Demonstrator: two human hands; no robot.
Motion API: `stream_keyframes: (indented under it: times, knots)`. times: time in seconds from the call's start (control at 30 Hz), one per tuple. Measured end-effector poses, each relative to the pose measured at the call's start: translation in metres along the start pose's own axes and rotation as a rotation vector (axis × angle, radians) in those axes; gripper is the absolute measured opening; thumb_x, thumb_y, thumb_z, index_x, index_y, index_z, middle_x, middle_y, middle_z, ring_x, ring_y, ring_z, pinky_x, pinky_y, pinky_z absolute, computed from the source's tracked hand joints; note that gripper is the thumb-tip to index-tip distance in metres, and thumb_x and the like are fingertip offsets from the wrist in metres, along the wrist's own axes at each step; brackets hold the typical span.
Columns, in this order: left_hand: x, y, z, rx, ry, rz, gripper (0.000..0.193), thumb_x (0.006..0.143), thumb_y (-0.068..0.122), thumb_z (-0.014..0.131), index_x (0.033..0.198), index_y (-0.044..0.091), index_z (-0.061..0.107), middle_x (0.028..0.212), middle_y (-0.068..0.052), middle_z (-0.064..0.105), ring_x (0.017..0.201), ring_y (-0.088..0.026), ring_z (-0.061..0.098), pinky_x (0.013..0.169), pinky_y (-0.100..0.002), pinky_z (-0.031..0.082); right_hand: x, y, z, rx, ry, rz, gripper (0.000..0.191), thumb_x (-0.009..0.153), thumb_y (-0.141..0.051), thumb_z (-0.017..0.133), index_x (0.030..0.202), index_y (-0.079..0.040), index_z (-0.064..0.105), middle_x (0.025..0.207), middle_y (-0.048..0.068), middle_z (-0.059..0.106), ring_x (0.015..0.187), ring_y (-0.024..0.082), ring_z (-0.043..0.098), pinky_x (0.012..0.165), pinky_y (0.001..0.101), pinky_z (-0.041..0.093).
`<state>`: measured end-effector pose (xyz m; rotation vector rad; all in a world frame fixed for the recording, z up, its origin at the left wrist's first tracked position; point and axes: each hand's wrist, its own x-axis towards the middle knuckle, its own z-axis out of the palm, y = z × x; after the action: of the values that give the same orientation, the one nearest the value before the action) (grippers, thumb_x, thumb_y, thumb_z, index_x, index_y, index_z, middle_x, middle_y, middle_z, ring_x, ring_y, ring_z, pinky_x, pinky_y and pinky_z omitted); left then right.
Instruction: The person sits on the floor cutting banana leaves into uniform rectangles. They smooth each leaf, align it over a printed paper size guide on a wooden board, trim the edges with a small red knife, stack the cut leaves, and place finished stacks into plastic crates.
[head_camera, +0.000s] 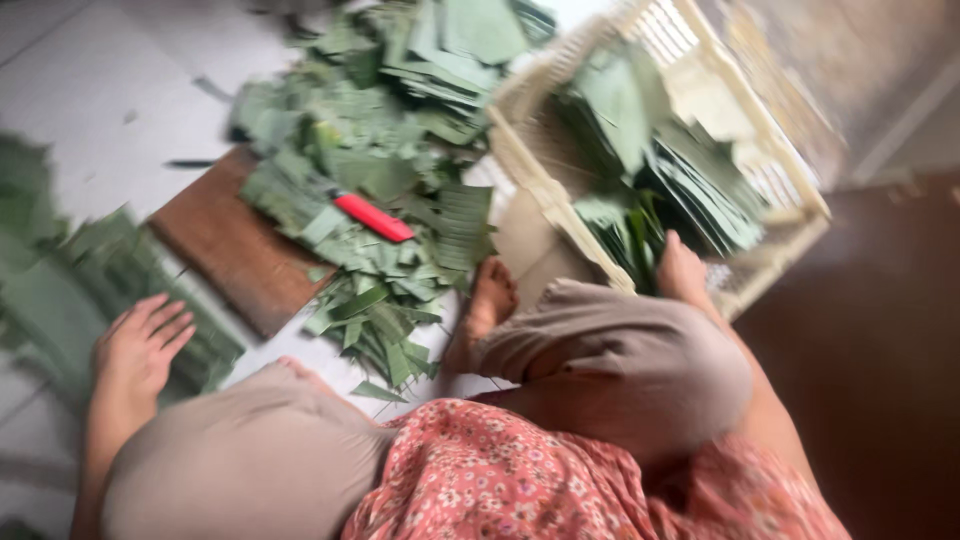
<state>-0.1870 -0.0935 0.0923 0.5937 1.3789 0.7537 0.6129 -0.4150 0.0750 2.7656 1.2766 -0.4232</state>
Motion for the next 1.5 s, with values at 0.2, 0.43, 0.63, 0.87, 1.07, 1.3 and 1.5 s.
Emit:
stream_keyframes:
  times: [0.2, 0.43, 0.63, 0.87, 1.07, 1.3, 1.5]
  knots:
    - [-0.021, -0.037, -0.005, 0.14, 0.119, 0.111, 0.031, 0.103, 0.028, 0.063, 0.125, 0.006, 0.062, 0.112, -0.012, 0.071, 0.093, -0.022, 0.071, 0.081, -0.035, 0.058, 0.023, 0.0, -0.052, -0.268, -0.247, 0.092, 0.04, 0.09, -0.033, 0.069, 0.119, -0.006, 0.063, 0.131, 0.024, 0.068, 0.121, 0.046, 0.063, 0.093, 0.0606, 0.052]
    - [-0.049, -0.069, -0.084, 0.204, 0.502, 0.521, 0.014, 0.099, 0.012, 0.068, 0.112, 0.006, 0.07, 0.098, -0.006, 0.073, 0.081, -0.013, 0.069, 0.069, -0.027, 0.053, 0.128, -0.12, -0.173, -0.547, -0.376, -0.082, 0.052, 0.089, -0.042, 0.066, 0.125, -0.005, 0.069, 0.117, 0.016, 0.075, 0.109, 0.032, 0.072, 0.094, 0.0453, 0.058]
    - [-0.04, -0.062, -0.149, 0.417, 0.812, 0.458, 0.027, 0.096, 0.028, 0.074, 0.105, 0.003, 0.074, 0.098, -0.01, 0.075, 0.089, -0.019, 0.071, 0.079, -0.034, 0.055, 0.155, -0.407, -0.153, 0.333, -0.304, -0.74, 0.047, 0.097, -0.019, 0.057, 0.14, -0.002, 0.059, 0.132, 0.015, 0.069, 0.116, 0.027, 0.068, 0.097, 0.0374, 0.056]
    - [0.004, -0.07, -0.134, 0.496, 0.783, 0.018, 0.085, 0.102, 0.077, 0.042, 0.133, -0.001, 0.057, 0.133, -0.036, 0.054, 0.125, -0.052, 0.05, 0.104, -0.057, 0.039, -0.054, -0.678, 0.057, 0.91, -1.346, -0.649, 0.069, 0.09, -0.04, 0.069, 0.143, 0.001, 0.055, 0.144, 0.024, 0.059, 0.129, 0.036, 0.06, 0.11, 0.0506, 0.051]
    - [0.023, -0.104, -0.098, 0.183, 0.62, 0.036, 0.087, 0.096, 0.072, 0.047, 0.151, 0.004, 0.038, 0.152, -0.023, 0.041, 0.141, -0.042, 0.037, 0.113, -0.052, 0.032, -0.152, -0.722, 0.126, 0.73, -1.008, -0.267, 0.078, 0.089, -0.059, 0.061, 0.14, 0.001, 0.057, 0.132, 0.021, 0.065, 0.118, 0.032, 0.062, 0.098, 0.0478, 0.052]
    - [0.032, -0.121, -0.087, 0.177, 0.494, -0.177, 0.121, 0.07, 0.066, 0.082, 0.156, 0.001, 0.027, 0.157, -0.023, 0.04, 0.146, -0.034, 0.04, 0.117, -0.047, 0.034, -0.169, -0.718, 0.152, 0.96, -0.878, -0.464, 0.083, 0.071, -0.037, 0.086, 0.128, 0.012, 0.053, 0.12, 0.027, 0.067, 0.104, 0.031, 0.07, 0.089, 0.0422, 0.06]
    - [0.009, -0.108, -0.09, 0.289, 0.342, -0.107, 0.103, 0.075, 0.054, 0.085, 0.15, -0.003, 0.044, 0.144, -0.022, 0.058, 0.135, -0.032, 0.055, 0.112, -0.042, 0.043, -0.141, -0.679, 0.16, 1.03, -1.225, -0.276, 0.081, 0.079, -0.019, 0.087, 0.143, 0.009, 0.046, 0.128, 0.018, 0.072, 0.119, 0.024, 0.068, 0.104, 0.0337, 0.05]
